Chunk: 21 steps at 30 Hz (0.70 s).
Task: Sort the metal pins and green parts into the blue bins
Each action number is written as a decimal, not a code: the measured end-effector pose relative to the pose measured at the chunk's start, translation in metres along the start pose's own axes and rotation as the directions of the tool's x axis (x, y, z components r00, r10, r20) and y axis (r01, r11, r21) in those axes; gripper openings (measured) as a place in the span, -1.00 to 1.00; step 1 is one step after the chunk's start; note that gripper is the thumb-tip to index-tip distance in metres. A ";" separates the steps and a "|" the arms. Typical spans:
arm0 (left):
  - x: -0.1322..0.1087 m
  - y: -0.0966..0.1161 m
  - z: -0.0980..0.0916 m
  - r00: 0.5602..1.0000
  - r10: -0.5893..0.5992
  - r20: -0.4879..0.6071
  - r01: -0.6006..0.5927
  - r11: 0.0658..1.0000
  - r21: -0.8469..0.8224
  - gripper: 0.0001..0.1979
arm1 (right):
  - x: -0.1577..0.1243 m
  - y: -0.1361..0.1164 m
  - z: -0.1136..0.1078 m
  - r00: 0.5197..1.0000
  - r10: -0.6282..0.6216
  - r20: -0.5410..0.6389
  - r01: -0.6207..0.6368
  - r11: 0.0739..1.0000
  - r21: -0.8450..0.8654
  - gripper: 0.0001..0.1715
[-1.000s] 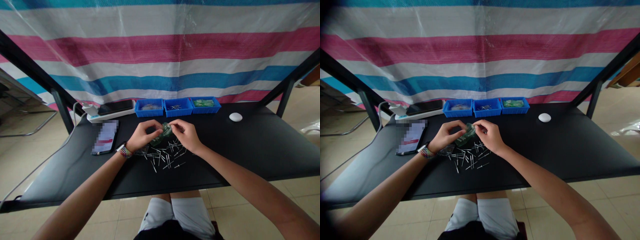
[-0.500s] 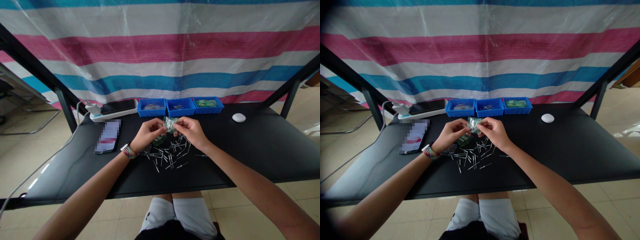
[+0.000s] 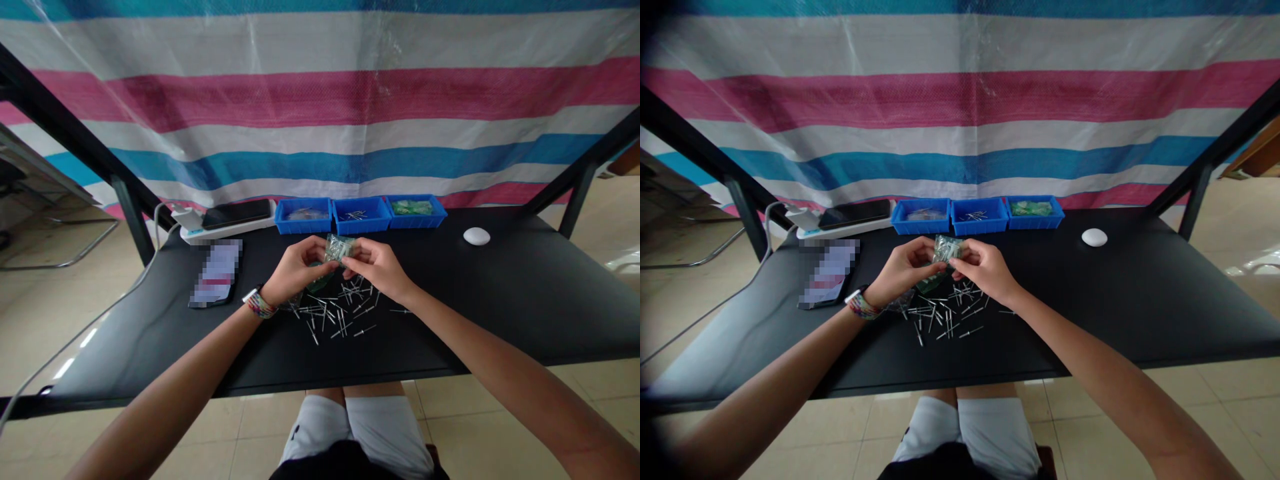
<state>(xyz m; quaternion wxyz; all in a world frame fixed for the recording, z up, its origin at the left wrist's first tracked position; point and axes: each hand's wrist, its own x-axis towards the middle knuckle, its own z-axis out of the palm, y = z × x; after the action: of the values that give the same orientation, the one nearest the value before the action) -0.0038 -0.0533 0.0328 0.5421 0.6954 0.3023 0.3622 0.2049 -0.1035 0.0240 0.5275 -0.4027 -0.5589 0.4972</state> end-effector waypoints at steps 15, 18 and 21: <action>-0.001 0.001 0.001 0.999 0.020 0.035 -0.018 0.999 -0.051 -0.61 | -0.002 -0.003 0.000 0.998 0.010 0.067 -0.012 0.999 0.041 -0.58; -0.001 0.000 0.002 0.999 0.017 0.039 -0.016 1.000 -0.018 -0.63 | -0.002 -0.002 -0.001 0.998 0.019 0.065 -0.020 1.000 0.014 -0.59; -0.002 0.002 0.002 0.999 0.021 0.042 -0.021 1.000 -0.010 -0.64 | -0.002 -0.001 -0.001 0.998 0.023 0.052 -0.022 1.000 -0.019 -0.60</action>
<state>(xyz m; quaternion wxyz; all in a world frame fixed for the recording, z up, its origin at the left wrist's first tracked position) -0.0033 -0.0562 0.0342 0.5479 0.7035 0.2816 0.3545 0.2066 -0.1055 0.0246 0.5035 -0.4005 -0.5725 0.5083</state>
